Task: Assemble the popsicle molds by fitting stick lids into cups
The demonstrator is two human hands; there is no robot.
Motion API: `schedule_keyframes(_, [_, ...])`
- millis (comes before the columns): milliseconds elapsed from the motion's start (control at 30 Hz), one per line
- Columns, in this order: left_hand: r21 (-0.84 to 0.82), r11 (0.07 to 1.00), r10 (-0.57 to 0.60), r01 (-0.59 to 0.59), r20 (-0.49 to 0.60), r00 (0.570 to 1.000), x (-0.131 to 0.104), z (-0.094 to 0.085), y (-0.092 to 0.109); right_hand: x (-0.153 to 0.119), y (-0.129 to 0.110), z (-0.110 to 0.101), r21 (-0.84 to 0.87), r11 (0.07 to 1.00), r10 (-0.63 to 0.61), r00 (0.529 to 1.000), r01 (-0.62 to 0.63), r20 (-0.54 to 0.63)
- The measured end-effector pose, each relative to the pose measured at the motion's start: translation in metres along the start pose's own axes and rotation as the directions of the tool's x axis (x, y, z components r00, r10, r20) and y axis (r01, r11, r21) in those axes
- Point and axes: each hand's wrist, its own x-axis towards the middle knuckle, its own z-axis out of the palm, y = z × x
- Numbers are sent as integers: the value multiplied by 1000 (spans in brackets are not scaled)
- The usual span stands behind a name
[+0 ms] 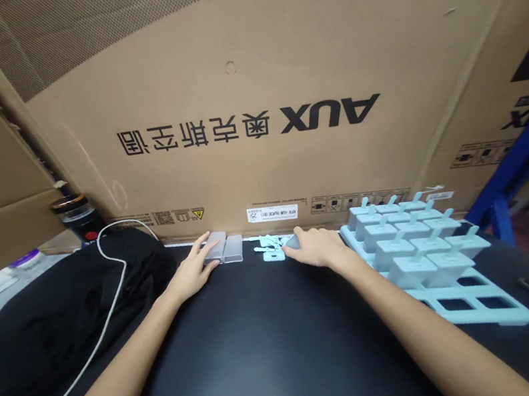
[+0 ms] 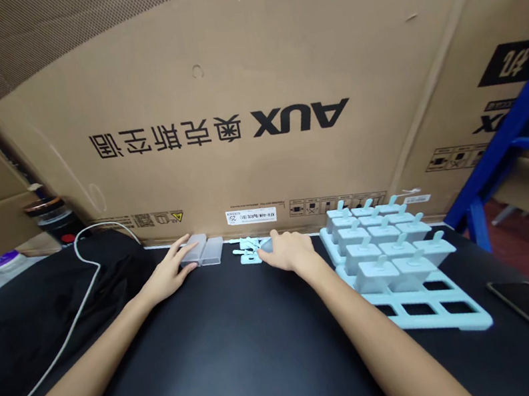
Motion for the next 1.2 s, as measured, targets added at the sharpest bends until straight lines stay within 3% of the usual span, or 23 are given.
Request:
schedule_keyframes(800, [-14, 1000, -7, 7, -6, 1000, 0, 0, 0, 15, 0, 11, 95, 994, -38, 975, 61, -220])
schedule_keyframes(1200, [-33, 999, 9, -9, -14, 1000, 1, 1, -2, 18, 2, 13, 150, 976, -125, 967, 161, -224])
